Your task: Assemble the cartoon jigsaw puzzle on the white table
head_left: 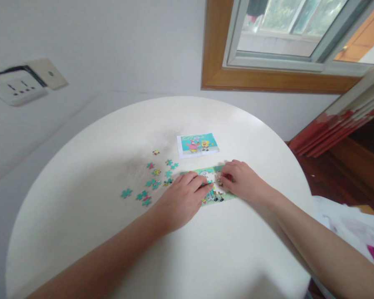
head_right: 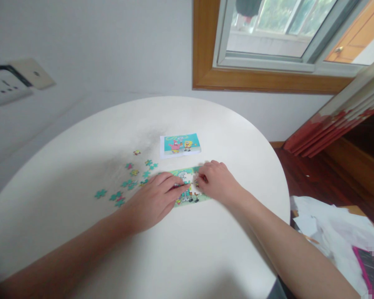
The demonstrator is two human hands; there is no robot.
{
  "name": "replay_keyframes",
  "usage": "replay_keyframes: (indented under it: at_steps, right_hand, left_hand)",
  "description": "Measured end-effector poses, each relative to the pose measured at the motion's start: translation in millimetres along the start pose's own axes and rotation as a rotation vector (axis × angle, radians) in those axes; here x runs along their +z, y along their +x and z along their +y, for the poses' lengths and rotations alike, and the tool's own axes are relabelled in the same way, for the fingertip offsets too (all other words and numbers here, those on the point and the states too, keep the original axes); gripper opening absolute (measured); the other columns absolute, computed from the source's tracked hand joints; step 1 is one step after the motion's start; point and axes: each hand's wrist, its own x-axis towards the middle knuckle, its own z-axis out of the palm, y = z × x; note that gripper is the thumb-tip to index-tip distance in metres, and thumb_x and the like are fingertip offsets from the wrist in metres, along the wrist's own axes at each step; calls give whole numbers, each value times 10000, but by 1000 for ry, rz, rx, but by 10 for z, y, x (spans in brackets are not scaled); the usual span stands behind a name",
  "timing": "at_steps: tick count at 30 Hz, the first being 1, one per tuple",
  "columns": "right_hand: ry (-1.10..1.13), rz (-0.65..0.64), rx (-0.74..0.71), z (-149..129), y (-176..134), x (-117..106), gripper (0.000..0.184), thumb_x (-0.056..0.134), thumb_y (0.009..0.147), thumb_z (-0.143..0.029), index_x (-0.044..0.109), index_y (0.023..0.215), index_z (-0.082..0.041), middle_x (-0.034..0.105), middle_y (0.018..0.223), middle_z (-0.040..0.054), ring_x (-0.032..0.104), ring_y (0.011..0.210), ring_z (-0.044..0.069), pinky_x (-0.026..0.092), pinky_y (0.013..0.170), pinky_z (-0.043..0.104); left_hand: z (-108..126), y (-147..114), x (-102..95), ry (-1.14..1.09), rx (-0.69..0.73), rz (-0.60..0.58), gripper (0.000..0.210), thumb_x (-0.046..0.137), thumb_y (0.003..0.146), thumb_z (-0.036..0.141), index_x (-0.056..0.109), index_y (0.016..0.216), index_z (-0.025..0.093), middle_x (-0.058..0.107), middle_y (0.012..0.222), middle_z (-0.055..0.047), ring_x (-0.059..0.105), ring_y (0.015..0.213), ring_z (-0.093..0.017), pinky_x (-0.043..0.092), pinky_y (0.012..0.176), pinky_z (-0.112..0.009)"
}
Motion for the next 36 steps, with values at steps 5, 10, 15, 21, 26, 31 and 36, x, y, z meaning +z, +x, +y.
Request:
replay_keyframes:
  at_steps: [5, 10, 15, 21, 26, 31, 36]
  right_hand:
    - [17, 1, -5, 3, -4, -1, 218, 483, 857, -263, 543, 661, -191, 598, 721, 30, 509, 765, 178, 313, 704, 286]
    - [26, -1, -1, 3, -12, 1, 222, 481, 862, -271, 548, 666, -192, 602, 729, 31, 508, 766, 180, 311, 702, 288]
    - [26, 14, -8, 6, -10, 6, 216, 484, 862, -268, 554, 673, -191, 608, 726, 32, 513, 776, 182, 310, 700, 286]
    - [32, 20, -21, 7, -8, -2, 213, 483, 856, -259, 551, 666, -190, 602, 714, 32, 507, 755, 176, 307, 689, 281]
    - [38, 13, -20, 12, -7, 1, 205, 491, 845, -250, 545, 656, -189, 597, 702, 31, 506, 748, 175, 309, 686, 278]
    - [38, 14, -20, 19, -2, 7, 209, 493, 848, -254, 542, 656, -190, 596, 703, 31, 506, 749, 178, 310, 683, 284]
    - [42, 16, -20, 25, -2, 23, 215, 492, 855, -263, 544, 659, -191, 594, 701, 31, 502, 750, 180, 313, 687, 286]
  left_hand:
    - [4, 5, 6, -6, -2, -3, 347, 519, 886, 124, 587, 1218, 199, 604, 1152, -65, 477, 1066, -248, 434, 934, -415]
    - [10, 9, -12, -7, -6, -10, 338, 520, 886, 123, 593, 1208, 195, 607, 1142, -68, 479, 1062, -247, 438, 928, -414]
    - [12, 4, -8, -7, -16, -23, 339, 528, 879, 124, 589, 1205, 193, 601, 1159, -67, 476, 1078, -245, 440, 933, -415]
    - [3, 11, 10, -6, -18, -23, 347, 537, 867, 116, 589, 1201, 191, 601, 1171, -64, 474, 1077, -247, 441, 936, -417]
    - [10, 6, 2, -9, -14, -29, 335, 515, 885, 128, 586, 1206, 187, 603, 1168, -65, 472, 1080, -255, 438, 939, -426]
    - [7, 3, 2, -11, -15, -26, 330, 538, 872, 125, 590, 1192, 189, 607, 1169, -57, 474, 1079, -249, 436, 939, -423]
    - [4, 8, 0, -9, -5, -7, 329, 540, 862, 109, 595, 1176, 191, 612, 1153, -60, 481, 1068, -242, 437, 930, -413]
